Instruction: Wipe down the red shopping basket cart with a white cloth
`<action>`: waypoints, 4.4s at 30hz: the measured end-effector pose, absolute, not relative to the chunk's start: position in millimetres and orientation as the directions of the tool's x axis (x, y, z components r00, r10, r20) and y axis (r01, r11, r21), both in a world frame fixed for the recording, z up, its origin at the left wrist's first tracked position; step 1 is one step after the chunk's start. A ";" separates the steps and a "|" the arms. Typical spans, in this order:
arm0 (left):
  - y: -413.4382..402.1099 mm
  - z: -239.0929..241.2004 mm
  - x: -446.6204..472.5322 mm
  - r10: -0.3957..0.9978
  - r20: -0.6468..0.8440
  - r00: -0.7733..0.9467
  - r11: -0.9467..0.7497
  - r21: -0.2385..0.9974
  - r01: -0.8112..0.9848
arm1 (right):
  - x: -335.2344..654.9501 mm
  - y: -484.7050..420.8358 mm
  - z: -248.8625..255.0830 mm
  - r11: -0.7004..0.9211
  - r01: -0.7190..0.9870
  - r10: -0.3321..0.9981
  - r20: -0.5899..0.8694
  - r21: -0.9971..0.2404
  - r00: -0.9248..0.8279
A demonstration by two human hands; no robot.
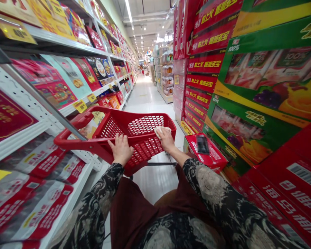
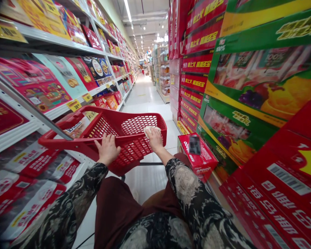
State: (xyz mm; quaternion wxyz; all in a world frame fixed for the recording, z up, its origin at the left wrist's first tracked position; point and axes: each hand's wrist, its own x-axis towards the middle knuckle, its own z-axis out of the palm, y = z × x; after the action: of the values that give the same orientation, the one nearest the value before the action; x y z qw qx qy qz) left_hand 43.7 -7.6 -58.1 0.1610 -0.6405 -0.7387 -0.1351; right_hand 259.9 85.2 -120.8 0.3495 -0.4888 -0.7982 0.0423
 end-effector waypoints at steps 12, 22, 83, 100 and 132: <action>18.9 -53.5 97.0 0.919 0.341 0.199 -0.206 -0.016 0.978 | 198.7 61.6 -104.2 0.591 0.601 0.784 0.558 -0.538 -0.272; 29.1 -44.9 107.2 0.952 0.196 0.233 -0.236 -0.013 0.972 | 223.2 53.3 -106.8 0.563 0.637 0.794 0.560 -0.526 -0.238; 16.8 15.4 35.5 0.833 0.551 0.042 0.016 -0.099 0.995 | 214.7 55.8 -57.8 0.246 0.261 0.965 0.261 -0.933 0.022; 2.5 -43.1 57.3 0.883 0.438 0.171 -0.055 -0.266 0.963 | 259.1 66.4 -105.3 0.272 0.864 0.947 0.277 -0.424 -0.162; -8.1 2.8 -13.5 0.784 0.620 0.035 0.023 -0.084 0.996 | 260.7 62.3 -109.6 0.302 0.838 0.943 0.273 -0.454 -0.192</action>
State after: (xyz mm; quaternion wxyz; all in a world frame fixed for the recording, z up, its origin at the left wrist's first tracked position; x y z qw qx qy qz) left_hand -13.5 -8.1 2.8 0.2631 -0.6694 -0.6649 -0.2015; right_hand 260.7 62.3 -109.6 0.2563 -0.5819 -0.7651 0.1020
